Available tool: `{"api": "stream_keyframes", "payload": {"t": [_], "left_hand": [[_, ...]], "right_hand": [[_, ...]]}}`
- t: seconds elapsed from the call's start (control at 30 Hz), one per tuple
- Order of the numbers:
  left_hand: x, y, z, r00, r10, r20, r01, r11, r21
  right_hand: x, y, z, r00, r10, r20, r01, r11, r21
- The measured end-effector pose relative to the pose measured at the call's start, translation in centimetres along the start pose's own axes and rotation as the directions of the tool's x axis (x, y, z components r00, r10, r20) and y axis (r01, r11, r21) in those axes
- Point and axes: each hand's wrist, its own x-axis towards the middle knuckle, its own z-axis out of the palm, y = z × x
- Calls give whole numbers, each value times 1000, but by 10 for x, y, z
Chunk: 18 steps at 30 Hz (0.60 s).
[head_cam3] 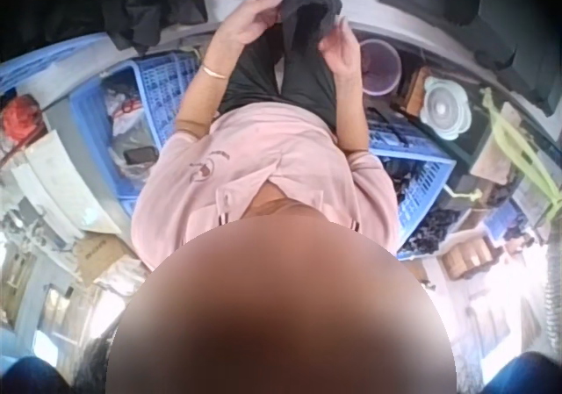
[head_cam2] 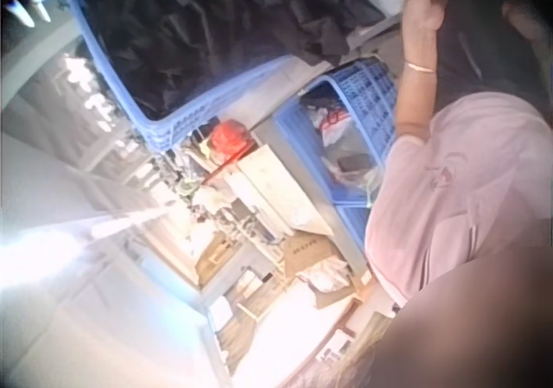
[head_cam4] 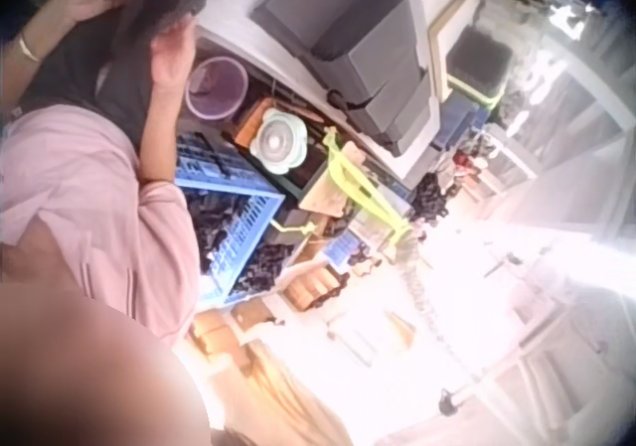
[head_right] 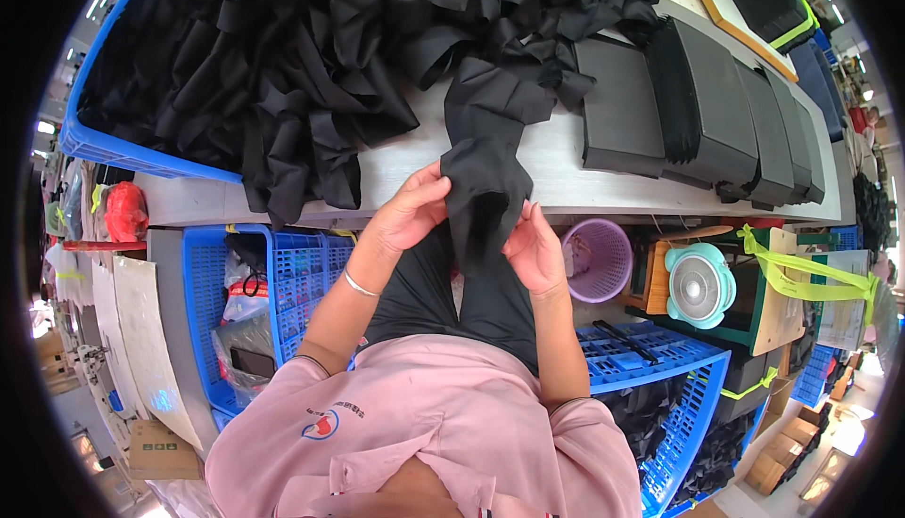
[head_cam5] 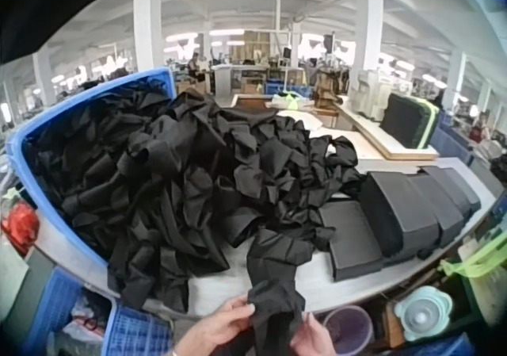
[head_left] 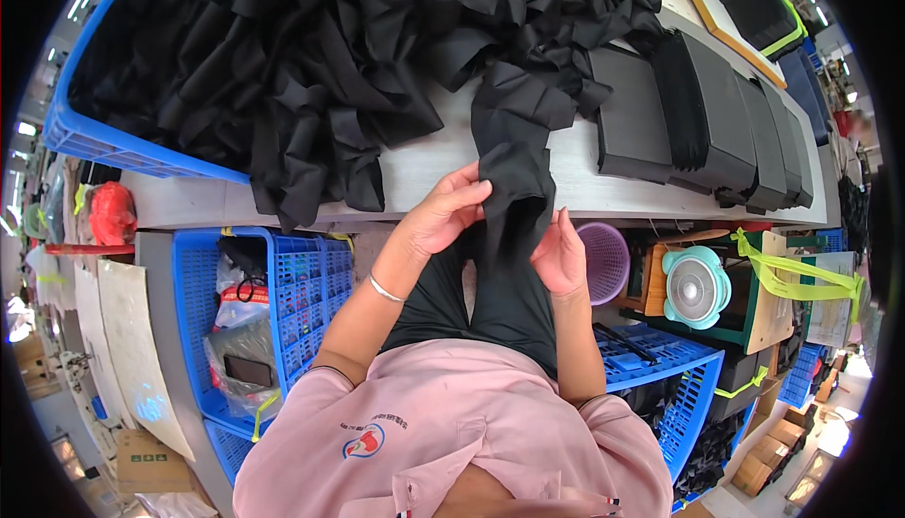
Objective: Inspecting and sorting black fabric sleeves at a factory workbench.
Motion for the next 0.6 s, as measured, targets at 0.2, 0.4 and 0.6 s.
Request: {"api": "stream_keyframes", "payload": {"t": [0.2,0.4,0.6], "left_hand": [[8,-17,-6,960,-75,270,228,771,-595],[20,-34,-17,996,-2,90,52,827,-559],[23,8,24,957,164,241,-44,899,-436]], "right_hand": [[-4,7,-14,1000,1,11,-4,974,225],[0,-6,3,968,-48,245,-38,941,336],[10,-18,18,971,-164,174,181,979,-92]]}}
